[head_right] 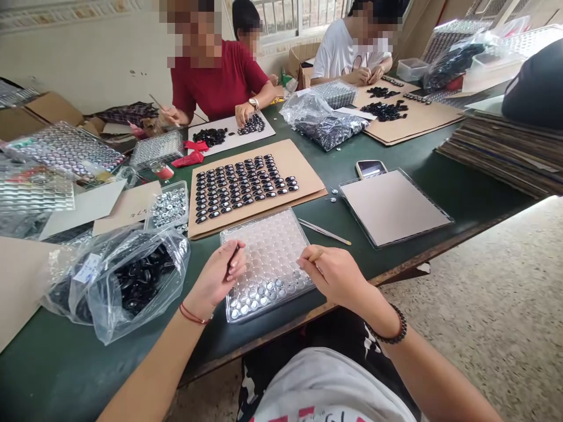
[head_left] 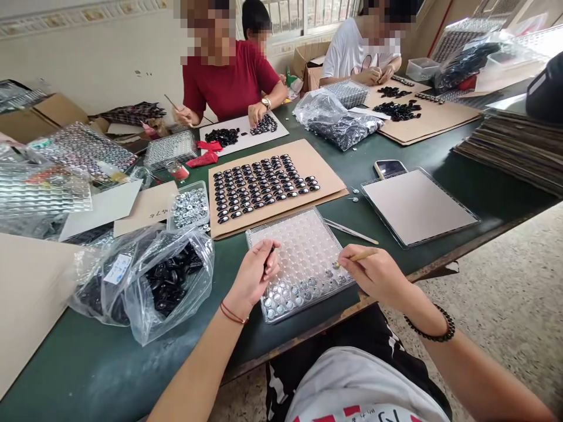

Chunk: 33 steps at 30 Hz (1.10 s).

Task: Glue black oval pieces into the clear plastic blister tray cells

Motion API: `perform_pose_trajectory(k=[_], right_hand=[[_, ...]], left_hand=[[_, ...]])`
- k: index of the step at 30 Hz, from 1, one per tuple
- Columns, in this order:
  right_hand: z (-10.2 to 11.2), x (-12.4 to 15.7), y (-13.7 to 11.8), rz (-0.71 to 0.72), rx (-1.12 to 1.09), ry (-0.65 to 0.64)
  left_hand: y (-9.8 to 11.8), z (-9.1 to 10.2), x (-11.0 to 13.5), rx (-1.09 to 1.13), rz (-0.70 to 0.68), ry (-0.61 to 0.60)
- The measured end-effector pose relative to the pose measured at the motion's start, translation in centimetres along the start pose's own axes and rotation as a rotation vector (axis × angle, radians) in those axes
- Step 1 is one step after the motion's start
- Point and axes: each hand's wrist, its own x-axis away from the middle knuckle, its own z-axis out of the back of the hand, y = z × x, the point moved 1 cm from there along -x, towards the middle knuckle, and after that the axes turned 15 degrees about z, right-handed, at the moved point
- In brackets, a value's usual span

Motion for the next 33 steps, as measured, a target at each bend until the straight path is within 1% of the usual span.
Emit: perform_pose_trajectory(k=[2, 3, 5, 7, 8, 10, 13, 16, 19, 22, 24, 26, 29, 31, 33], right_hand=[[0.5, -1.3, -0.3, 0.054, -0.003, 0.042], [0.7, -2.1, -0.4, 0.088, -0.006, 0.042], [0.7, -4.0, -0.7, 0.158, 0.009, 0.003], [0.1, -6.1, -0.9, 0.231, 0.054, -0.069], [-0.4, -7.1, -1.0, 0.27, 0.081, -0.101], [-1.5, -8.7, -1.0, 0.348, 0.119, -0.144], [-3.2, -10.0, -0.8, 0.418, 0.114, -0.15], [-4.4, -10.0, -0.4, 0.441, 0.065, -0.103], [-5.1, -9.4, 0.1, 0.428, 0.004, -0.029], [-5.2, -9.0, 0.5, 0.366, -0.053, 0.039], [-5.0, -8.9, 0.8, 0.323, -0.095, 0.08], [-4.8, -8.9, 1.1, 0.258, -0.151, 0.138], [-4.4, -9.0, 1.5, 0.087, -0.297, 0.259], [-4.4, -8.9, 1.6, -0.014, -0.427, 0.311], [-4.6, -8.8, 1.4, -0.062, -0.541, 0.314]], left_hand=[[-0.2, 0.1, 0.0, -0.091, -0.058, 0.064], [-0.2, 0.1, 0.1, -0.172, -0.095, 0.117], [-0.1, 0.1, 0.3, -0.406, -0.206, 0.252], [0.2, 0.1, 0.8, -0.655, -0.359, 0.385], [0.4, 0.1, 1.0, -0.755, -0.428, 0.427], [0.6, 0.1, 1.3, -0.881, -0.515, 0.455], [0.8, 0.3, 1.4, -0.963, -0.527, 0.447], [0.8, 0.7, 1.2, -0.983, -0.495, 0.505], [1.0, 0.8, 1.2, -0.994, -0.482, 0.56], [1.2, 0.8, 1.1, -0.973, -0.454, 0.559], [1.4, 0.9, 1.0, -0.903, -0.405, 0.537], [1.5, 1.2, 0.9, -0.779, -0.357, 0.52], [1.6, 1.4, 0.8, -0.604, -0.343, 0.523], [1.5, 1.1, 0.8, -0.56, -0.334, 0.496], [1.1, 0.5, 0.8, -0.544, -0.304, 0.431]])
